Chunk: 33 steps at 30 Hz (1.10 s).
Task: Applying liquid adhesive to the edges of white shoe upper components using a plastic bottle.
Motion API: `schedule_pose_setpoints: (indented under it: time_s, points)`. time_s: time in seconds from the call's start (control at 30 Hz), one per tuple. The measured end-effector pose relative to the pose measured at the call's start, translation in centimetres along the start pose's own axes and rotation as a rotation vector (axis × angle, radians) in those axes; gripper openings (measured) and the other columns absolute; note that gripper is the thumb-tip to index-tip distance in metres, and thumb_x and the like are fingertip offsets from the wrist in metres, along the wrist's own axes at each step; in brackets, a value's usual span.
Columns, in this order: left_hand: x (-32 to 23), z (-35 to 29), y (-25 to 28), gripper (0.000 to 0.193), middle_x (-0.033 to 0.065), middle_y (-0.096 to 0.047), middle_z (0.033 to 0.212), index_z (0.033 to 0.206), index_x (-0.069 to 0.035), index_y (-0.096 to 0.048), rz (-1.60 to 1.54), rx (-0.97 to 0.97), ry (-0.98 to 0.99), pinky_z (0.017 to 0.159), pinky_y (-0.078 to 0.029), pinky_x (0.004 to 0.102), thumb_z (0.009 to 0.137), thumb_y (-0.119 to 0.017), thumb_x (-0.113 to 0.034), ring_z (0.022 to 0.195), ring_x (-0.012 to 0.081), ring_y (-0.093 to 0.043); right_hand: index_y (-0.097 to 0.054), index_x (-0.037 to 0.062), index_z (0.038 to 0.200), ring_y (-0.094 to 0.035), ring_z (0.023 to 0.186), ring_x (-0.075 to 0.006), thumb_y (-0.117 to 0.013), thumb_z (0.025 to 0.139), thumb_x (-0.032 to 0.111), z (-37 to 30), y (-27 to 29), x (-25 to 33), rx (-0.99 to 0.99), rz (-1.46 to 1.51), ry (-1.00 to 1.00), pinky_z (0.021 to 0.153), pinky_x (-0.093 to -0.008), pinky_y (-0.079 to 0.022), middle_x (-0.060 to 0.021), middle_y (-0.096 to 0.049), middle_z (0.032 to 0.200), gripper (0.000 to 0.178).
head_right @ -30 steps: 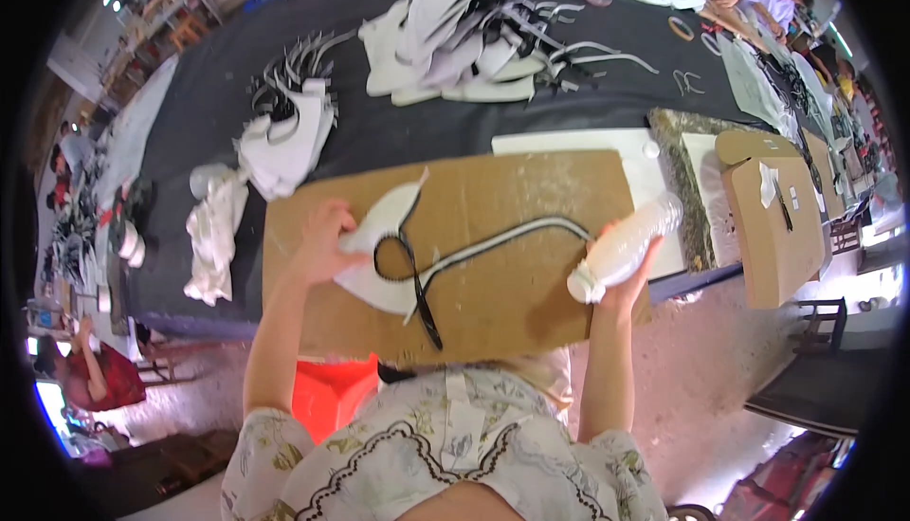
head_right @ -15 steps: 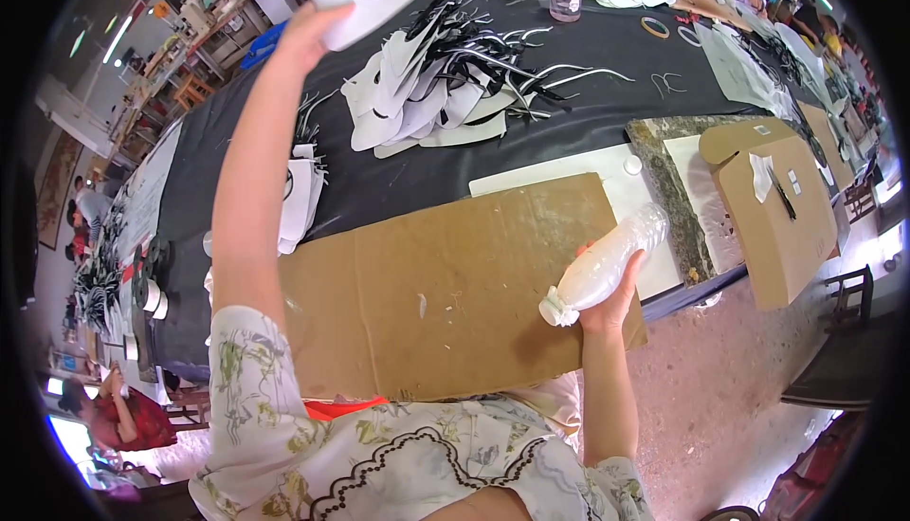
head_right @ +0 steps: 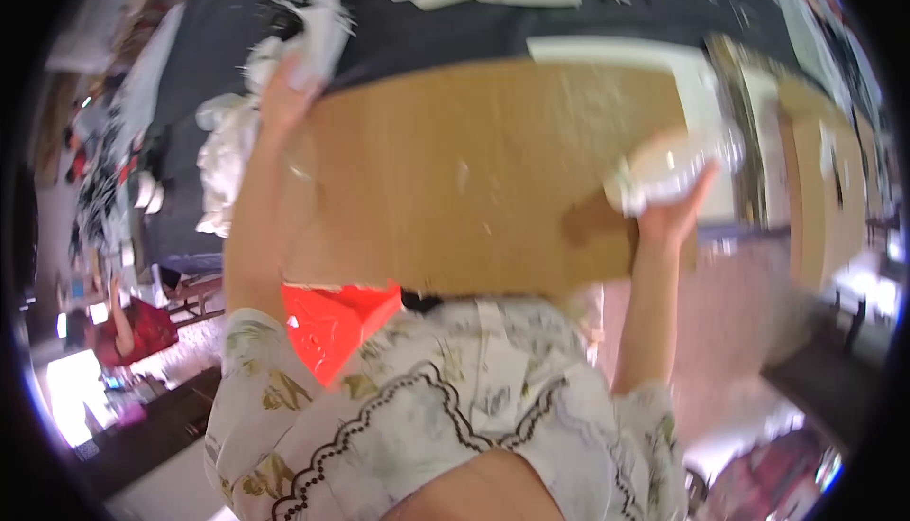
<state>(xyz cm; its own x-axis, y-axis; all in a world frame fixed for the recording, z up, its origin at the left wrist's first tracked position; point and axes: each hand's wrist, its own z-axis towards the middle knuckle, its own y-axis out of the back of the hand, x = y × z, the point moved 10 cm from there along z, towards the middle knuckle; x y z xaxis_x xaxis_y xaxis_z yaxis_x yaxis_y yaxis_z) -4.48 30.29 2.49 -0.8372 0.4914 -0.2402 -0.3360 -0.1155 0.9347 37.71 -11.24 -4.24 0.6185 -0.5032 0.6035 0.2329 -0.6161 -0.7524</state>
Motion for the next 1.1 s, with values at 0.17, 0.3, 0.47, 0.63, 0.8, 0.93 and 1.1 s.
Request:
schedule_pose_setpoints:
  time_s: [0.17, 0.3, 0.47, 0.63, 0.8, 0.93, 1.1]
  points:
    - [3.6, 1.9, 4.2, 0.059, 0.0145, -0.064, 0.097, 0.119, -0.002, -0.049, -0.077, 0.059, 0.069, 0.082, -0.047, 0.0354, 0.073, -0.069, -0.032, 0.092, 0.0262, -0.061, -0.046, 0.0071, 0.122, -0.057, 0.095, -0.0280, -0.048, 0.086, 0.053, 0.8, -2.3, -1.4, 0.102, 0.033, 0.038, 0.080, -0.0433, -0.048, -0.0137, -0.057, 0.112, 0.058]
    - [1.8, -1.5, 10.2, 0.070, 0.0189, -0.048, 0.124, 0.126, -0.006, -0.043, -0.048, -0.410, -0.104, 0.095, -0.036, 0.0438, 0.071, -0.069, -0.041, 0.118, 0.0325, -0.042, -0.044, 0.0091, 0.125, -0.054, 0.103, -0.0298, -0.048, 0.085, 0.056, 0.7, 0.7, 0.4, 0.241, 0.001, 0.029, 0.088, -0.0447, -0.046, -0.0134, -0.056, 0.112, 0.062]
    - [13.0, -13.2, 10.0, 0.090, 0.0170, -0.021, 0.143, 0.137, -0.022, -0.030, 0.316, -0.144, 0.649, 0.094, -0.028, 0.0630, 0.063, -0.071, -0.053, 0.128, 0.0427, -0.024, -0.045, 0.0082, 0.123, -0.054, 0.099, -0.0323, -0.049, 0.086, 0.051, -0.1, -0.3, 0.8, 0.226, 0.052, 0.027, 0.083, -0.0441, -0.047, -0.0165, -0.053, 0.115, 0.056]
    - [14.2, -15.9, 15.0, 0.065, 0.0224, -0.053, 0.116, 0.122, 0.000, -0.048, 0.299, -0.588, 0.459, 0.092, -0.040, 0.0412, 0.073, -0.068, -0.039, 0.108, 0.0368, -0.051, -0.045, 0.0106, 0.123, -0.055, 0.101, -0.0296, -0.047, 0.084, 0.057, 0.1, -1.1, -0.2, 0.246, 0.024, -0.035, 0.085, -0.0464, -0.047, -0.0119, -0.055, 0.114, 0.060]
    - [-16.3, -13.3, 9.7, 0.064, 0.0189, -0.054, 0.110, 0.127, -0.001, -0.041, -0.551, 0.191, 0.104, 0.086, -0.044, 0.0385, 0.072, -0.070, -0.018, 0.099, 0.0312, -0.055, -0.050, 0.0047, 0.106, -0.057, 0.071, -0.0276, -0.045, 0.083, 0.061, -0.9, -1.6, 0.4, 0.255, 0.170, -0.005, 0.056, -0.0390, -0.049, -0.0143, -0.058, 0.091, 0.061]
    - [-31.6, -21.8, -1.0, 0.064, 0.0133, -0.049, 0.119, 0.128, -0.023, -0.044, -0.050, 0.533, -0.775, 0.089, -0.042, 0.0429, 0.069, -0.069, -0.029, 0.108, 0.0309, -0.050, -0.050, 0.0033, 0.103, -0.056, 0.062, -0.0285, -0.044, 0.081, 0.064, -1.3, -2.9, 0.1, 0.264, 0.278, -0.010, 0.046, -0.0349, -0.047, -0.0147, -0.056, 0.085, 0.065]
    - [-23.4, -10.8, -1.0, 0.033, 0.0076, -0.063, 0.073, 0.103, -0.001, -0.059, -1.258, 0.274, 0.366, 0.054, -0.048, 0.0259, 0.084, -0.060, -0.027, 0.056, 0.0155, -0.059, -0.049, 0.0038, 0.106, -0.058, 0.072, -0.0292, -0.047, 0.082, 0.061, -2.4, -4.7, 1.0, 0.530, 0.256, -0.032, 0.053, -0.0388, -0.050, -0.0145, -0.057, 0.089, 0.062]
